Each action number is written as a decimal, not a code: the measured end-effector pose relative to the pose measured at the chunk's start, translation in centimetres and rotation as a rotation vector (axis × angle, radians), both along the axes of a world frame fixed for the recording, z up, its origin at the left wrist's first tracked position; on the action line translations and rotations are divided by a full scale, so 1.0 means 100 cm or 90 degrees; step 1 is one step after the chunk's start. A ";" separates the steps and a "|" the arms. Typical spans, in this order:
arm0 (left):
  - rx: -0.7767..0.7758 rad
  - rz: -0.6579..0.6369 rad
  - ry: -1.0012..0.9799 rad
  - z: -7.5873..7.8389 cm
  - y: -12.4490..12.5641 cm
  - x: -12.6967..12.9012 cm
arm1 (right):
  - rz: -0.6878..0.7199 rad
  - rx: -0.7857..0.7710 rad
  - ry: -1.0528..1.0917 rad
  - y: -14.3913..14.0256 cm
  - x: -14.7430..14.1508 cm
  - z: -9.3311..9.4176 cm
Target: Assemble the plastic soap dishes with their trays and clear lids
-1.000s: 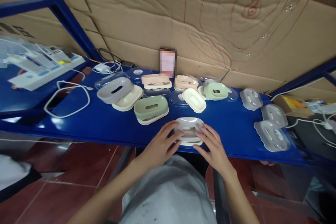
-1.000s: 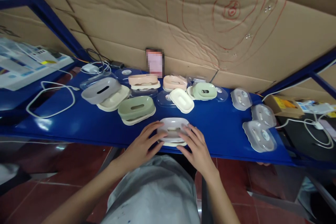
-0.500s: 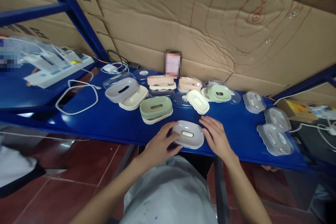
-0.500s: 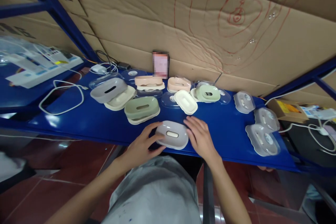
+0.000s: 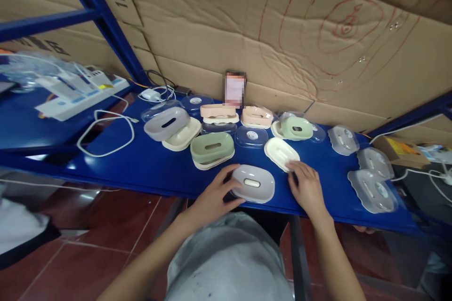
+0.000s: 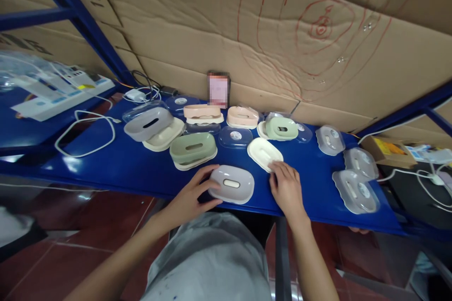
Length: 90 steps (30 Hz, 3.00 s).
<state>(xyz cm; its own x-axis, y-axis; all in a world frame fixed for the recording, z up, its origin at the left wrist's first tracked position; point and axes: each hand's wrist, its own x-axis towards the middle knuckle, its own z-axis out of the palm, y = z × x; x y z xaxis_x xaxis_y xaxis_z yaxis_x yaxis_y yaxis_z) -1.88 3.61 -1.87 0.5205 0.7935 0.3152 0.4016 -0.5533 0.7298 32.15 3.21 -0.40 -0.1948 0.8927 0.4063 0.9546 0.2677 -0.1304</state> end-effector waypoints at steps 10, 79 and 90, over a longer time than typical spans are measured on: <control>0.063 0.053 0.026 -0.007 -0.003 0.006 | 0.114 -0.004 0.008 0.024 -0.011 0.023; 0.154 -0.061 0.223 0.012 0.013 0.028 | 0.125 0.008 0.030 0.064 0.016 0.017; 0.021 0.024 0.056 -0.002 0.006 0.002 | 0.127 0.069 -0.014 0.063 0.015 0.035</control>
<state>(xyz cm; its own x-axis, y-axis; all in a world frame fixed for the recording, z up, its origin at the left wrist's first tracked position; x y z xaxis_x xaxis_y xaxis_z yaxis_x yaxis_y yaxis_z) -1.70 4.23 -2.10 0.5173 0.8032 0.2954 0.4843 -0.5593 0.6728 33.66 9.48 3.06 -0.3738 0.7866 0.4914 0.8834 0.4634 -0.0697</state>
